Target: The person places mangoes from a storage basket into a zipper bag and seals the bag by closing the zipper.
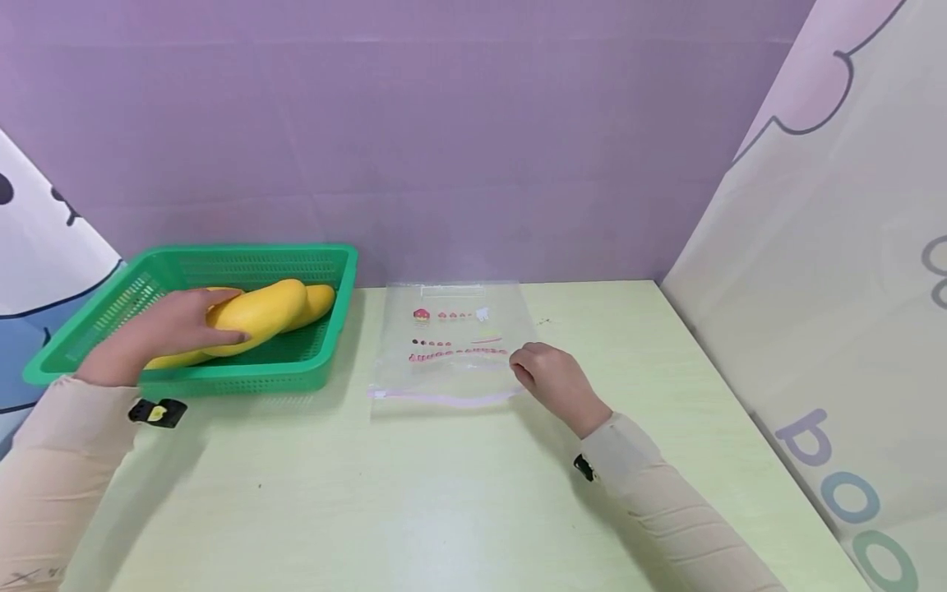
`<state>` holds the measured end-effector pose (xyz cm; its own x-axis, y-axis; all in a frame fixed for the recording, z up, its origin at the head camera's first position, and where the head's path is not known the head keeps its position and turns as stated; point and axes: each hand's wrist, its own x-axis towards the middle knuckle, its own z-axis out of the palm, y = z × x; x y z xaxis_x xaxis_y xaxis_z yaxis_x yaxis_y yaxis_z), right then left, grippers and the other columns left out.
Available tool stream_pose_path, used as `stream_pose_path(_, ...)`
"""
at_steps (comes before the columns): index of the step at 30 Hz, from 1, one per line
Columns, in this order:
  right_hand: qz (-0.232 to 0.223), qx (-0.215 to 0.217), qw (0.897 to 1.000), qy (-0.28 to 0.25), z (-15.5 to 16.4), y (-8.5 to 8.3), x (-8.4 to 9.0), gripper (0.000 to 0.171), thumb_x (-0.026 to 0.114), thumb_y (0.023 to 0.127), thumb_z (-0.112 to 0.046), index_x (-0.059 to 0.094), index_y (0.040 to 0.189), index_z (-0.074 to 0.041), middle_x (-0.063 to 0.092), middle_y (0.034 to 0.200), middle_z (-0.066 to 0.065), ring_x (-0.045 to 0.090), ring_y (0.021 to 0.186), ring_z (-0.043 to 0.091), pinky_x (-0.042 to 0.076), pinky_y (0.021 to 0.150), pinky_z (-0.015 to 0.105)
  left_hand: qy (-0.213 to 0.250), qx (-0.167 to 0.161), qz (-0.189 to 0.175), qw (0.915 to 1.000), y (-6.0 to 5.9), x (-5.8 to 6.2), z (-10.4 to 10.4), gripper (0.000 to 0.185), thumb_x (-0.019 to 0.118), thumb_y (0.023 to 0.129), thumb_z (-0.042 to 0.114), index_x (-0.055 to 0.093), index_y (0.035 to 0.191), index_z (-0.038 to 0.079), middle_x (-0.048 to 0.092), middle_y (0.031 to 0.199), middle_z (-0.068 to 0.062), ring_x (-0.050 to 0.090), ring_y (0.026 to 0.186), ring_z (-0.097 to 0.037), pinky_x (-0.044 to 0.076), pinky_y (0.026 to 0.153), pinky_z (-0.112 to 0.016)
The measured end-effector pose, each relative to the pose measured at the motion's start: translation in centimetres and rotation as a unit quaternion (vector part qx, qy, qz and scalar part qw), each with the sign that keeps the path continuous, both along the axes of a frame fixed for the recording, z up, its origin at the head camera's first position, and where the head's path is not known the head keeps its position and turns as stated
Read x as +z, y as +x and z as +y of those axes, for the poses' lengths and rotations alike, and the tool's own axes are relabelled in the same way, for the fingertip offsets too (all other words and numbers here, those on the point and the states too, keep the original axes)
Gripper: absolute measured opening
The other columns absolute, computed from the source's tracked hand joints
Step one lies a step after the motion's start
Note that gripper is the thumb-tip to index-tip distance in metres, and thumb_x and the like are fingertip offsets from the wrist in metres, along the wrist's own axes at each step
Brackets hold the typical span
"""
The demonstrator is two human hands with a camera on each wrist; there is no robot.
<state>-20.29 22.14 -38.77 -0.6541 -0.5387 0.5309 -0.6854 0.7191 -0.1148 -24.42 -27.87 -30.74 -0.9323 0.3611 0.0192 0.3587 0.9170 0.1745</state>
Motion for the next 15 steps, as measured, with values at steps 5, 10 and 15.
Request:
stream_pose_path(5, 0.001, 0.000, 1.000, -0.003, -0.1, 0.1, 0.1, 0.011, 0.067, 0.079, 0.006, 0.068, 0.081, -0.005, 0.066, 0.077, 0.002, 0.058, 0.068, 0.012, 0.051, 0.061, 0.027, 0.001, 0.013, -0.005, 0.9999, 0.3, 0.3, 0.2, 0.082, 0.066, 0.082, 0.049, 0.042, 0.134, -0.011, 0.061, 0.110, -0.023, 0.051, 0.082, -0.027, 0.042, 0.070, -0.042)
stream_pose_path(10, 0.000, 0.000, 1.000, -0.006, -0.1, 0.1, 0.1, 0.011, 0.067, 0.079, 0.007, 0.068, 0.081, -0.004, 0.066, 0.077, 0.002, 0.058, 0.068, 0.012, 0.051, 0.061, 0.027, 0.000, 0.016, 0.009, 0.9998, 0.7, 0.7, 0.6, 0.079, 0.066, 0.083, 0.047, 0.044, 0.134, -0.009, 0.062, 0.104, -0.020, 0.051, 0.078, -0.026, 0.041, 0.067, -0.040)
stream_pose_path(15, 0.000, 0.003, 1.000, -0.009, -0.1, 0.2, 0.0, 0.011, 0.067, 0.079, 0.007, 0.068, 0.081, -0.003, 0.066, 0.077, 0.002, 0.058, 0.068, 0.012, 0.051, 0.061, 0.027, 0.004, 0.020, 0.019, 0.9996, 1.3, 1.1, 1.0, 0.079, 0.066, 0.084, 0.045, 0.042, 0.135, -0.010, 0.059, 0.110, -0.027, 0.051, 0.082, -0.030, 0.043, 0.069, -0.043)
